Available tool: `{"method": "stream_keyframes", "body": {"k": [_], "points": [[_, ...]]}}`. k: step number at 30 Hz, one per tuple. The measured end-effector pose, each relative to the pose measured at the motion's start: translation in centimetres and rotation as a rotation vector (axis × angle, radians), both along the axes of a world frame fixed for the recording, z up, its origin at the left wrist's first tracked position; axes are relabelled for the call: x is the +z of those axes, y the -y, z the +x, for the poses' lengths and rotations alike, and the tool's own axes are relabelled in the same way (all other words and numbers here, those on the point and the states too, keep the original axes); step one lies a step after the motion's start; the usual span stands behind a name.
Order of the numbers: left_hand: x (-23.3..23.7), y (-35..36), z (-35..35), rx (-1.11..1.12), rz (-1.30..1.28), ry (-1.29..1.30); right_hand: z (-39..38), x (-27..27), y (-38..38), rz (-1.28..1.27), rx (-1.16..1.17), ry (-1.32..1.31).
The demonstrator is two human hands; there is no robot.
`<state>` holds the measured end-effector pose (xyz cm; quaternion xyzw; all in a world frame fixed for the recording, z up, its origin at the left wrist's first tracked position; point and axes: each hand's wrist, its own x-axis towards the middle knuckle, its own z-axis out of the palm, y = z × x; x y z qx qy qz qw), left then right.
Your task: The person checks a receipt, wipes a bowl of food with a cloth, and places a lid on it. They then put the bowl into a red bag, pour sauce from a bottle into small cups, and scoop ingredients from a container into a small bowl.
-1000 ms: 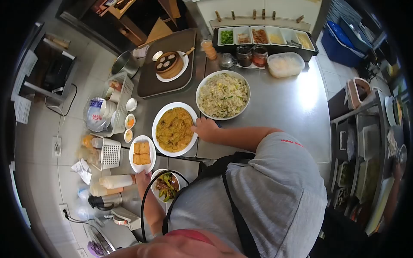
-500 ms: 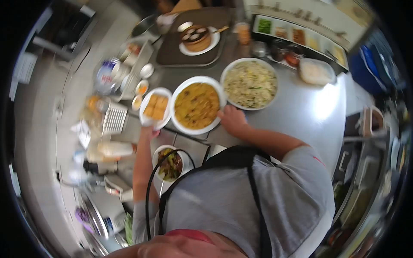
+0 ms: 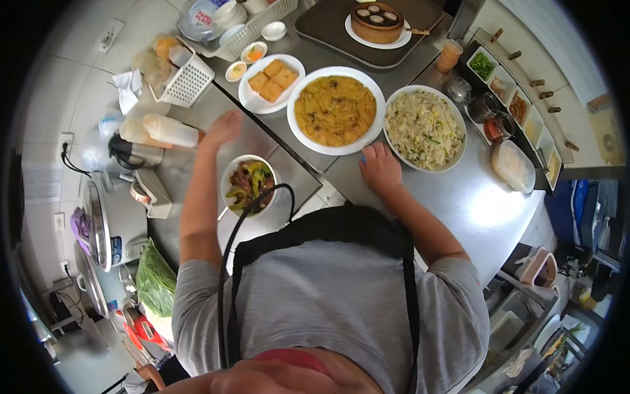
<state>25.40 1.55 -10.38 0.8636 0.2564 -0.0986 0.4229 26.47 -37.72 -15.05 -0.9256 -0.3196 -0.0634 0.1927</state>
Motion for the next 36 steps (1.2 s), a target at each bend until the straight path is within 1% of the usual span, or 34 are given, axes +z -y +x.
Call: {"method": "stream_keyframes", "body": {"k": [1,3,4,6,8,9,10,11,12,13,15,17,18,20,21,23,24,25,27,29,30,31,32,33,35,36], "points": [[0.9,-0.2,-1.8,-0.077,0.051,0.026,-0.3,0.5,0.8,-0.051,-0.001,-0.078],[3.4,0.7,-5.9,-0.044,0.037,0.060,-1.1,1.6,2.2,-0.141,-0.017,-0.224],[3.5,0.4,-8.0,0.010,-0.025,0.042,-1.4,2.4,3.2,-0.061,-0.110,-0.404],[3.6,0.5,-10.7,0.081,-0.149,0.013,-1.5,3.2,6.3,0.108,-0.288,-0.762],[4.0,1.1,-13.6,0.142,-0.270,-0.024,0.0,-1.6,12.2,0.443,-0.413,-0.960],[3.9,1.4,-14.6,0.143,-0.305,-0.022,0.6,-1.8,13.9,0.507,-0.593,-1.078],[3.5,2.1,-14.9,0.147,-0.339,-0.015,0.5,1.2,13.7,0.829,-0.687,-1.371],[3.2,2.5,-15.0,0.148,-0.372,-0.003,0.6,1.6,13.5,0.995,-0.776,-1.277],[2.7,2.4,-15.0,0.133,-0.350,-0.002,1.7,-0.6,15.1,1.079,-0.689,-1.366],[2.1,2.2,-14.8,0.115,-0.330,-0.001,2.4,-1.0,15.3,0.923,-0.783,-1.217],[1.1,1.8,-14.4,0.084,-0.283,0.001,3.1,-0.9,15.7,0.706,-0.734,-1.031],[0.2,1.4,-14.2,0.056,-0.233,-0.002,3.4,-0.8,15.8,0.733,-0.785,-1.046],[-0.1,1.2,-14.1,0.078,-0.187,0.007,3.3,-1.0,16.1,0.748,-0.816,-1.054],[-0.6,1.1,-14.4,0.106,-0.095,0.015,3.3,-2.7,19.2,0.720,-0.809,-1.019],[-0.2,1.3,-14.8,0.151,-0.063,0.029,2.9,-3.3,20.4,0.709,-0.807,-1.003],[1.1,1.5,-16.1,0.232,0.001,0.050,0.4,-1.9,21.3,0.804,-0.866,-1.019],[0.7,0.9,-17.0,0.299,0.004,0.090,-1.0,-1.1,21.6,0.854,-0.899,-1.025],[0.6,0.2,-18.0,0.379,0.002,0.099,-1.8,-1.0,22.4,0.844,-0.929,-1.022],[0.5,-1.1,-20.0,0.528,-0.002,0.118,-3.6,-2.2,24.3,0.992,-0.956,-1.013],[0.1,-2.8,-22.0,0.596,-0.047,0.132,-4.9,-3.8,26.4,1.037,-1.007,-0.943],[-0.2,-3.8,-23.0,0.625,-0.069,0.134,-5.9,-3.2,26.0,1.106,-1.034,-0.940],[-0.5,-4.8,-24.0,0.653,-0.090,0.136,-6.6,-2.8,25.9,1.106,-1.064,-0.907],[-1.0,-6.0,-24.9,0.687,-0.131,0.171,-6.6,-4.5,27.4,1.171,-1.031,-0.924],[-1.6,-7.3,-25.9,0.726,-0.171,0.201,-7.6,-2.9,25.7,1.222,-1.055,-0.894],[-2.5,-8.2,-27.7,0.792,-0.217,0.250,-8.1,-3.5,25.5,1.280,-1.090,-0.831],[-2.1,-8.2,-28.3,0.817,-0.222,0.271,-8.2,-4.8,26.5,1.304,-1.023,-0.856]]}}
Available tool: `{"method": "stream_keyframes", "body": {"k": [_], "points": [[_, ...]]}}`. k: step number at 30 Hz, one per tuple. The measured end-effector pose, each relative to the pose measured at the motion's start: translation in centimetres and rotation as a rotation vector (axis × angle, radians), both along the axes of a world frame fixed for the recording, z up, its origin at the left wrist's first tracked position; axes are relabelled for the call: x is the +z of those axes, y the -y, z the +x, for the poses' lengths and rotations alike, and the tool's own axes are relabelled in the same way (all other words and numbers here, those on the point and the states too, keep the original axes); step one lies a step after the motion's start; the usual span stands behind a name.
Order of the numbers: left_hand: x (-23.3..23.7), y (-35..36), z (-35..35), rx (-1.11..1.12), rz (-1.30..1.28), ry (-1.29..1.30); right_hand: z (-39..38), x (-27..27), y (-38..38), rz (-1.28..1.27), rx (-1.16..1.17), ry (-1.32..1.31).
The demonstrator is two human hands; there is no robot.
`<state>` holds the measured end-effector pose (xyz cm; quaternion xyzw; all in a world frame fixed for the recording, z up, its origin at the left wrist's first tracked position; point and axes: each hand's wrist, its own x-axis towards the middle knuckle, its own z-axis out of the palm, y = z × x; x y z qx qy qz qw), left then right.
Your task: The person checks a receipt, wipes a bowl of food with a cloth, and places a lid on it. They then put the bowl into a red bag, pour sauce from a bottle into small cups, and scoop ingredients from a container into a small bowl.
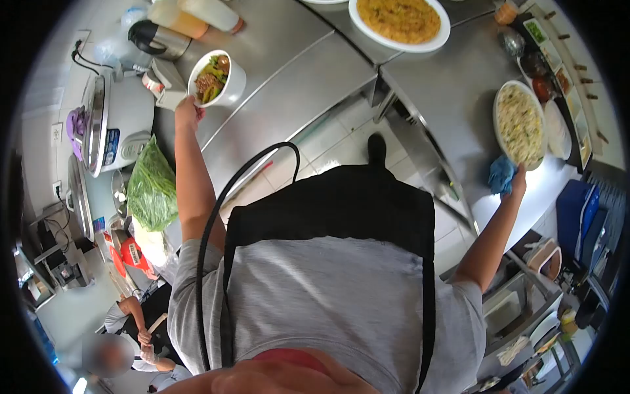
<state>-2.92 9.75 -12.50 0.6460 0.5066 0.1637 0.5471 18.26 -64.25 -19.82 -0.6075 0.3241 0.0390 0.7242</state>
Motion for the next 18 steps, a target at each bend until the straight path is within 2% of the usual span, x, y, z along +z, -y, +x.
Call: {"method": "stream_keyframes", "body": {"k": [1,3,5,6,7,9,10,13,15,17,18], "points": [[0.2,0.0,-0.7,0.031,0.003,0.022,-1.0,1.3,-0.9,-0.013,0.027,-0.015],[-0.1,-0.2,-2.1,0.065,-0.052,0.119,-1.7,0.4,-0.9,-0.492,-0.031,0.185],[0.7,0.8,-4.5,0.065,-0.070,0.174,-3.7,2.8,-3.5,-1.043,0.064,0.360],[1.7,1.9,-5.4,0.043,-0.068,0.179,-2.7,1.3,-1.5,-1.106,0.209,0.239],[2.4,2.5,-6.6,0.021,-0.067,0.185,-3.7,1.1,-3.0,-1.309,0.266,0.209],[3.6,3.5,-10.4,-0.241,-0.166,0.183,-5.7,1.3,-6.1,-1.727,0.373,0.158],[4.0,3.7,-12.5,-0.367,-0.215,0.190,-6.2,1.5,-7.1,-1.803,0.364,0.145],[4.7,5.3,-18.9,-0.714,-0.356,0.052,-8.4,3.9,-10.7,-1.768,0.114,0.438],[3.9,7.5,-22.0,-0.909,-0.426,-0.103,-8.3,3.6,-12.1,-1.690,0.265,0.770],[-1.1,8.7,-25.0,-0.890,-0.581,-0.266,-8.8,3.7,-15.4,-1.531,0.457,1.037],[-3.0,9.4,-26.0,-0.927,-0.431,-0.419,-9.7,4.3,-17.6,-1.402,0.585,1.020]]}}
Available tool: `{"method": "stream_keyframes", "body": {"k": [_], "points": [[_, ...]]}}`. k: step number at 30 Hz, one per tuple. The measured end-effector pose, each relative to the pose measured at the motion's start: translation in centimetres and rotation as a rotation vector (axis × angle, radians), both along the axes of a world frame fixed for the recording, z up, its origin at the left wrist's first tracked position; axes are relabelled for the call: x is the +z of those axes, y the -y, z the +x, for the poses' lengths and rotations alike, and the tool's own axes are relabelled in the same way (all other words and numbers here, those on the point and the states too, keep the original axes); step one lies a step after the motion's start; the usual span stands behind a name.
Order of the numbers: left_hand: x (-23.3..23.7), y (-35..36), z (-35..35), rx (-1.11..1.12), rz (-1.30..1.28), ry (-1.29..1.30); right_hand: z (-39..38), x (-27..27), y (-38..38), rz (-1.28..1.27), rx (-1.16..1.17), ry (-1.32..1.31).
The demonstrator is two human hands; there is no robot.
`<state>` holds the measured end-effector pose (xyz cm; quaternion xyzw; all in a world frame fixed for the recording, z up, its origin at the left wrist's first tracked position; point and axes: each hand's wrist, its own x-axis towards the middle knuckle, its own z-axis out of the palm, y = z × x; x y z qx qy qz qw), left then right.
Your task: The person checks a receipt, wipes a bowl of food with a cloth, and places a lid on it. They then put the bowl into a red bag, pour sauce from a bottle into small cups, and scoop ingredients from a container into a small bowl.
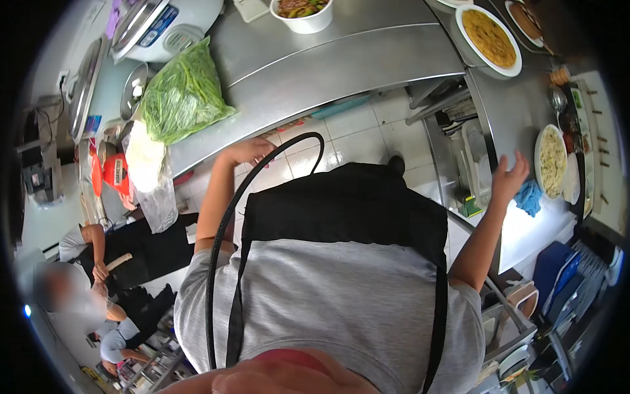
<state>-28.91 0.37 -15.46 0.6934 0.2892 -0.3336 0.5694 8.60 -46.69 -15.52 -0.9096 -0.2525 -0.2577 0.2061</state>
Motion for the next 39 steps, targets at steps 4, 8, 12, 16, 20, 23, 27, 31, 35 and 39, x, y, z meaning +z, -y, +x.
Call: {"method": "stream_keyframes", "body": {"k": [4,8,12,16,20,23,27,31,35,39], "points": [[-11.8,0.0,-4.3,0.050,0.758,-0.018,-1.9,-0.2,-6.3,-0.044,0.310,-0.479],[-11.8,0.9,-1.2,-0.029,0.964,0.130,-4.8,-1.1,-10.7,-0.215,0.502,-0.648],[-13.5,0.6,2.5,-0.072,1.151,0.233,-8.1,-2.9,-14.8,-0.407,0.646,-0.834],[-15.1,-0.3,4.1,0.080,0.954,0.329,-11.7,-8.6,-18.9,-0.321,0.917,-1.179],[-12.1,0.2,3.1,0.306,0.150,-0.027,-16.4,-10.5,-23.9,-0.312,0.689,-1.923],[-13.6,0.4,1.4,0.206,0.121,0.213,-21.1,-9.0,-27.2,-0.317,0.548,-2.062],[-10.0,2.4,0.6,0.362,0.027,0.226,-25.5,-11.9,-28.6,-0.304,1.029,-1.905],[-10.3,3.0,-0.1,0.522,-0.217,0.339,-25.0,-9.8,-29.4,-0.442,0.805,-1.871],[-10.3,3.2,0.2,0.619,-0.192,0.146,-19.3,-15.2,-29.2,-0.769,1.224,-0.740],[-10.4,4.3,1.2,0.690,-0.049,0.172,-9.1,-2.2,-26.2,-0.762,1.041,-0.797]]}}
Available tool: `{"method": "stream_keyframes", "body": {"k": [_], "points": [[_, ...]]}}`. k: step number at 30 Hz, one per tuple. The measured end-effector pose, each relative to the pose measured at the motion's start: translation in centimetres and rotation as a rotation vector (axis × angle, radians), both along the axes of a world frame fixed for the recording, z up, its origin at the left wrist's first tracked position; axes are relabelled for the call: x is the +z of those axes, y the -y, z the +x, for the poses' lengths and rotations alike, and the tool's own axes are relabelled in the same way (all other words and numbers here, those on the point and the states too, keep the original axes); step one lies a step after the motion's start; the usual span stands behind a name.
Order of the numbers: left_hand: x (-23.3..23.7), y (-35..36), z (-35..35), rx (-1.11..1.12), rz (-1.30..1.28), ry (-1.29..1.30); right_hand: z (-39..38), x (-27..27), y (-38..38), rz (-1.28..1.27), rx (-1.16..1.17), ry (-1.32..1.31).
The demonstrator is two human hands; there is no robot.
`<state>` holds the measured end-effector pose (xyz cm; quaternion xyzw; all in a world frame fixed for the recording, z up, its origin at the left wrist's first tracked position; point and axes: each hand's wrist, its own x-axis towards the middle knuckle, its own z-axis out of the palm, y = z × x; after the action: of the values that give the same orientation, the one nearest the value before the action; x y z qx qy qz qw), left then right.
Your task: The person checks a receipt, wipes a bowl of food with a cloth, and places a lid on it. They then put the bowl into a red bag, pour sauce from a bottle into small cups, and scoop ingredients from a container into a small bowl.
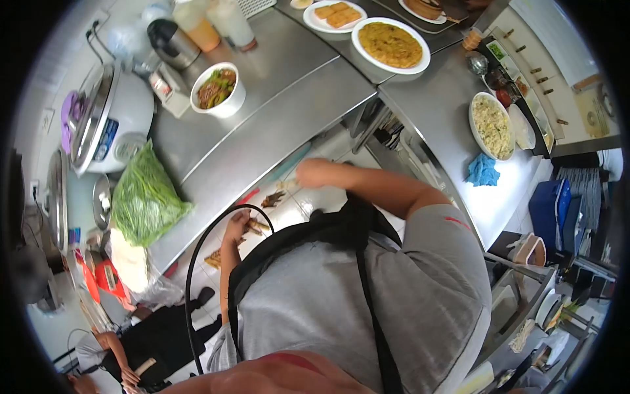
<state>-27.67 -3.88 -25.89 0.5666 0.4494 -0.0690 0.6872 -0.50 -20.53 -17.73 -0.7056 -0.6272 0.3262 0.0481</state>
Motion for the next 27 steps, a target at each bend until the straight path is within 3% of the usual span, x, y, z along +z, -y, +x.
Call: {"method": "stream_keyframes", "body": {"k": [1,3,5,6,7,9,12,20,27], "points": [[-1.5,-0.4,0.0,-0.013,0.057,0.003,3.7,3.5,0.8,0.050,-0.034,0.005],[-2.8,-0.5,0.7,-0.018,0.161,-0.052,12.0,8.3,2.6,0.054,-0.329,0.001],[-2.0,0.0,2.0,0.029,0.277,-0.154,21.6,10.7,4.3,0.143,-0.589,0.240],[-1.7,0.3,2.8,0.132,0.265,-0.136,26.4,10.9,6.3,0.408,-0.624,0.397],[-1.5,0.7,3.5,0.237,0.250,-0.117,32.2,11.0,8.2,0.313,-0.539,0.393],[-1.9,1.2,4.3,0.385,0.258,-0.124,39.4,11.5,11.1,0.249,-0.776,0.127],[-1.6,1.6,6.2,0.475,0.280,-0.253,44.7,11.7,14.0,0.092,-1.122,-0.021],[-0.5,2.1,8.1,0.488,0.364,-0.397,50.7,10.4,15.2,-0.326,-0.950,0.091],[0.4,2.6,7.8,0.501,0.392,-0.456,53.4,11.2,15.0,-0.476,-0.871,0.129]]}}
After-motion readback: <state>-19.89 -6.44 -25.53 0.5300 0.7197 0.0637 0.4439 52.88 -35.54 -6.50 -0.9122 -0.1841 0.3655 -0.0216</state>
